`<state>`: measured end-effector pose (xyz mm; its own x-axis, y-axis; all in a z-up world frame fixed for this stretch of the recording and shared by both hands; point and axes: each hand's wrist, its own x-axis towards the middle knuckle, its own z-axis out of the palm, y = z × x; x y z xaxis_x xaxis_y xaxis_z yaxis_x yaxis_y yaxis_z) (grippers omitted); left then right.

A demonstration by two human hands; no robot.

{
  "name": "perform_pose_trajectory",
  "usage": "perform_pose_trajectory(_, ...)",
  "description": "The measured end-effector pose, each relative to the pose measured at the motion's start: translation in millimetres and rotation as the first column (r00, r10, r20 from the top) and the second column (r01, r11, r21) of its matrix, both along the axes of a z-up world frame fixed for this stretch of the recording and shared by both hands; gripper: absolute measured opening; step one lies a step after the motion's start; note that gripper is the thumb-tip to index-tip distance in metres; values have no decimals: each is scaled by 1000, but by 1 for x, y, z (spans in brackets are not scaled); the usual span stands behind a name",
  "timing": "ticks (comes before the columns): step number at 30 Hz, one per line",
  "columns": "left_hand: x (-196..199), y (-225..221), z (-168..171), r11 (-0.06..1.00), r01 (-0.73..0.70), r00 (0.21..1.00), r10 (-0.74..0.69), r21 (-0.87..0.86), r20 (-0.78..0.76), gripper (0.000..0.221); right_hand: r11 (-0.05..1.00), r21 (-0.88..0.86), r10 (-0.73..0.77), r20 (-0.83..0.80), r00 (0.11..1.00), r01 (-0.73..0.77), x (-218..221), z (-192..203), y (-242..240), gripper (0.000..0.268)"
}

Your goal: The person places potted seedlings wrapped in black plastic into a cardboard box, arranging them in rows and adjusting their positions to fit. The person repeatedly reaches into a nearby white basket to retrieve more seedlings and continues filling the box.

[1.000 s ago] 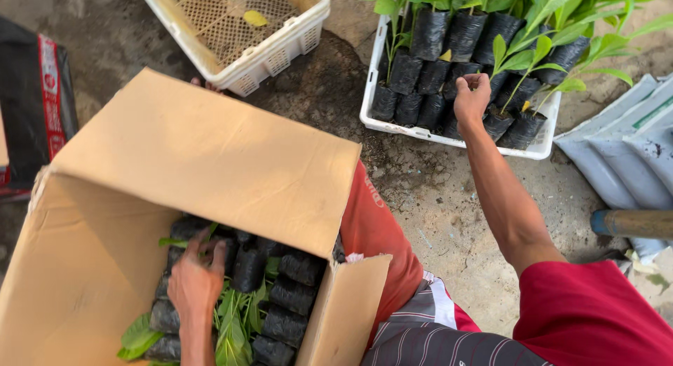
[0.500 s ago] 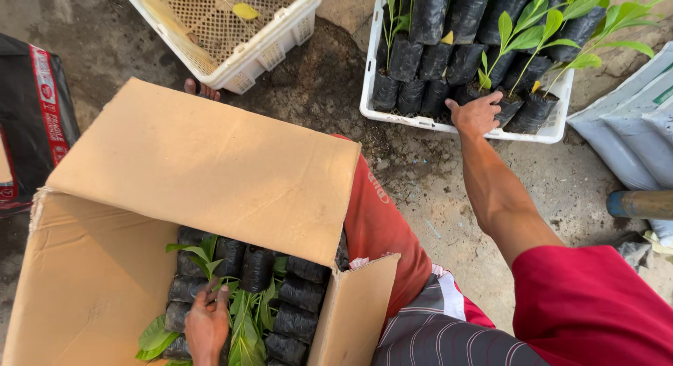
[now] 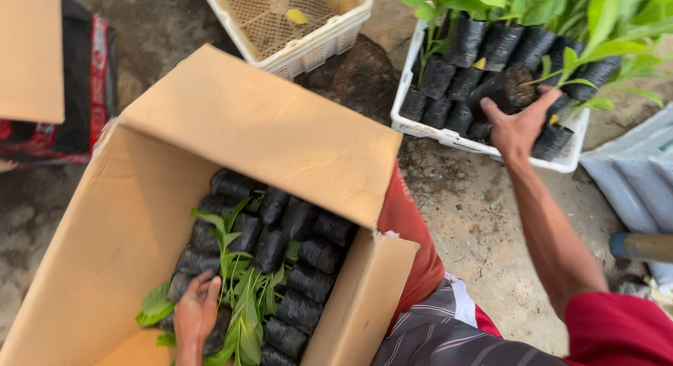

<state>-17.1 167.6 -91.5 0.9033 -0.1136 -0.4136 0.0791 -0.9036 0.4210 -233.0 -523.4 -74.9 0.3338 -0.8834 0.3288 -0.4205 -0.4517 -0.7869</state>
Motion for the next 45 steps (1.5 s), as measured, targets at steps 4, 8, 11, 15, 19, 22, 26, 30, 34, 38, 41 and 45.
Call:
perform_pose_trajectory(4,2,3,19,981,64,998,-58,-181,36,53,857,-172,502,69,862,-485,17,101,45,90)
perform_pose_trajectory(8,-11,14,50,980,196,980,-197,-33,0,53,518,278,839,21,544,-809,80,194,138,78)
perform_pose_trajectory(11,-24,30,72,983,131,990,-123,128,-74,55,201,511,974,-14,225,-836,122,236,233,77)
perform_pose_trajectory(15,-31,52,110,982,33,997,-21,185,-69,34,-173,602,985,96,-145,-779,145,197,377,81)
perform_pose_trajectory(19,-29,67,139,997,-55,950,68,-52,304,39,-91,893,993,117,33,-442,143,88,495,85)
perform_pose_trajectory(22,-24,60,141,991,-133,985,134,-22,110,53,42,929,992,4,125,-368,129,10,549,78)
perform_pose_trajectory(26,-21,48,133,995,-72,997,71,64,14,51,-7,944,964,93,249,-329,106,-68,601,73)
perform_pose_trajectory(30,-10,29,112,995,-89,989,83,43,125,32,-89,930,975,154,159,-356,105,-116,613,69)
perform_pose_trajectory(34,-4,25,62,971,-141,990,142,191,7,17,-137,906,960,221,172,-400,102,-128,601,73)
perform_pose_trajectory(38,-28,19,5,925,-117,962,197,362,-191,19,-135,948,942,213,260,-288,126,-100,591,77)
perform_pose_trajectory(41,-66,22,-47,904,-117,943,231,411,-241,20,-93,931,932,206,297,-353,129,-79,587,79)
perform_pose_trajectory(45,-106,41,-106,876,-145,946,260,460,-196,21,88,800,978,42,202,-593,123,-67,559,80)
